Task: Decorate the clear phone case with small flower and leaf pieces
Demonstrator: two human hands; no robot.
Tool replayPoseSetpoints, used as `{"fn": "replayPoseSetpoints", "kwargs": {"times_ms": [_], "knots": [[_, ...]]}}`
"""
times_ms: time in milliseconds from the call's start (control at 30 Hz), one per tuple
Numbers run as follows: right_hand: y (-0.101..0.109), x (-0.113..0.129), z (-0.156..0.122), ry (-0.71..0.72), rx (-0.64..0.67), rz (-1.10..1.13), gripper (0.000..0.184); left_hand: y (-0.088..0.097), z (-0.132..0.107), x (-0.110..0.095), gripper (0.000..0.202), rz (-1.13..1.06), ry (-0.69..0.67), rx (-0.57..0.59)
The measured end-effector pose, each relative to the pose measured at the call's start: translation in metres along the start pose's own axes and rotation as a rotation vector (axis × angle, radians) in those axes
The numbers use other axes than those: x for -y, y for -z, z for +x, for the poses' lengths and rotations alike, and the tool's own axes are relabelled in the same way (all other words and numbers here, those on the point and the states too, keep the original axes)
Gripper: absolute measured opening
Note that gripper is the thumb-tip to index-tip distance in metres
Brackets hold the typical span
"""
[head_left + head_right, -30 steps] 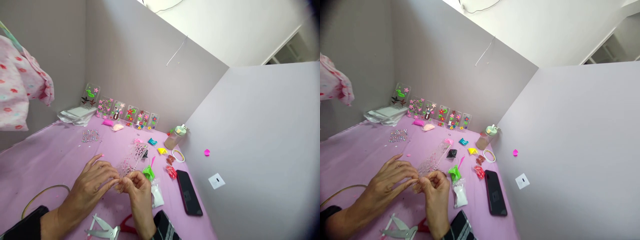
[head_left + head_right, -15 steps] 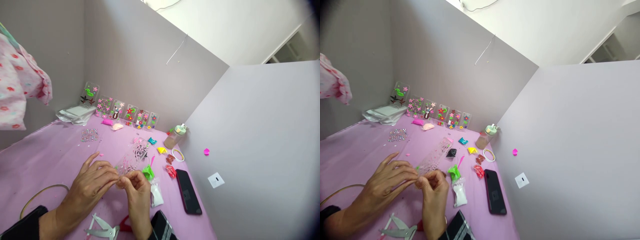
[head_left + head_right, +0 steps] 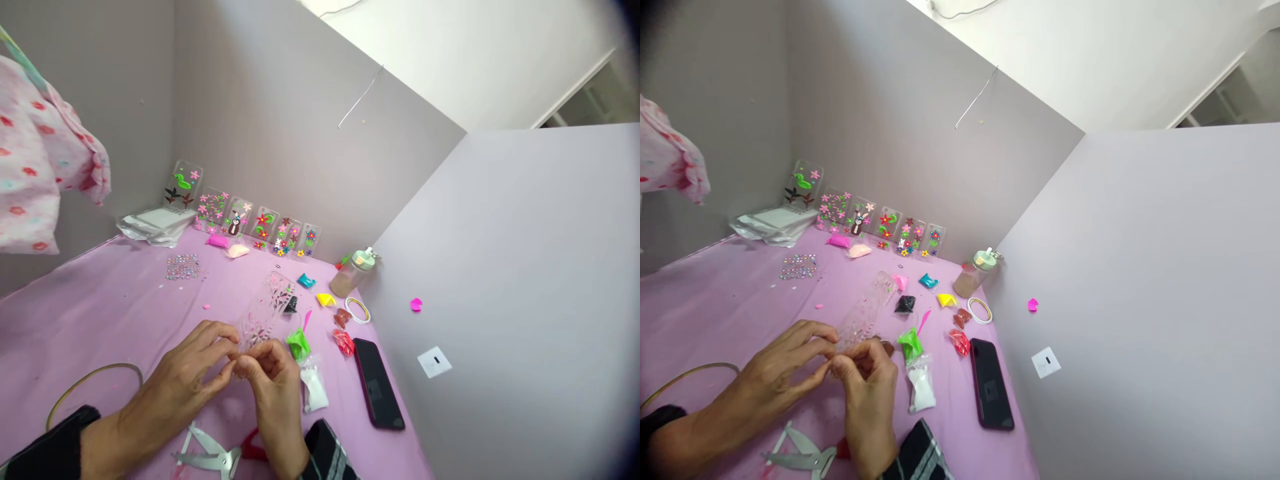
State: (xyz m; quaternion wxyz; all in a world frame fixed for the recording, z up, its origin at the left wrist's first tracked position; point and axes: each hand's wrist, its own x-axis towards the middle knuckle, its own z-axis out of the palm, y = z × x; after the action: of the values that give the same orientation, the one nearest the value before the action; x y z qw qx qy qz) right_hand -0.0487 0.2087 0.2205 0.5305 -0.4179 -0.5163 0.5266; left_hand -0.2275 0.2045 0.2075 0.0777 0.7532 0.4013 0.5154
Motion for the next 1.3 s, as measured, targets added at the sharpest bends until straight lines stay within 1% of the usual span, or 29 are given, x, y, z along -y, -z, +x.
{"fn": "replayPoseSetpoints", "kwargs": {"times_ms": [100, 200, 300, 433, 500, 567, 667, 733, 800, 900, 1100, 1233, 1300], "knots": [[0.002, 0.007, 0.004, -0.073, 0.078, 0.083, 0.017, 0.001, 0.0, 0.002, 0.015, -0.04, 0.064, 0.016], [0.004, 0.013, 0.006, -0.114, 0.135, 0.101, 0.023, 0.002, 0.001, 0.004, 0.014, -0.048, 0.103, 0.008], [0.008, 0.018, 0.006, -0.151, 0.157, 0.114, 0.027, 0.003, 0.002, 0.003, 0.012, -0.125, 0.179, 0.017], [0.01, 0.024, 0.007, -0.233, 0.181, 0.184, 0.033, 0.007, 0.005, 0.004, 0.009, -0.229, 0.297, 0.095], [0.01, 0.025, 0.007, -0.265, 0.192, 0.224, 0.035, 0.011, 0.005, 0.009, 0.007, -0.24, 0.323, 0.122], [0.009, 0.025, 0.008, -0.282, 0.206, 0.255, 0.037, 0.014, 0.005, 0.013, 0.008, -0.239, 0.341, 0.109], [0.008, 0.025, 0.01, -0.293, 0.205, 0.267, 0.035, 0.018, 0.006, 0.017, 0.012, -0.24, 0.385, 0.108], [0.008, 0.025, 0.01, -0.293, 0.195, 0.265, 0.032, 0.02, 0.008, 0.015, 0.014, -0.252, 0.421, 0.147], [0.008, 0.025, 0.009, -0.289, 0.193, 0.258, 0.029, 0.021, 0.009, 0.012, 0.017, -0.277, 0.466, 0.16], [0.009, 0.026, 0.008, -0.282, 0.217, 0.245, 0.025, 0.021, 0.007, 0.011, 0.025, -0.344, 0.543, 0.145], [0.01, 0.025, 0.009, -0.285, 0.23, 0.254, 0.026, 0.026, 0.004, 0.021, 0.043, -0.496, 0.734, 0.115], [0.009, 0.024, 0.01, -0.288, 0.233, 0.247, 0.026, 0.034, 0.012, 0.013, 0.046, -0.562, 0.879, 0.017], [0.009, 0.024, 0.009, -0.29, 0.234, 0.239, 0.026, 0.037, 0.015, 0.009, 0.048, -0.629, 0.921, -0.032]]}}
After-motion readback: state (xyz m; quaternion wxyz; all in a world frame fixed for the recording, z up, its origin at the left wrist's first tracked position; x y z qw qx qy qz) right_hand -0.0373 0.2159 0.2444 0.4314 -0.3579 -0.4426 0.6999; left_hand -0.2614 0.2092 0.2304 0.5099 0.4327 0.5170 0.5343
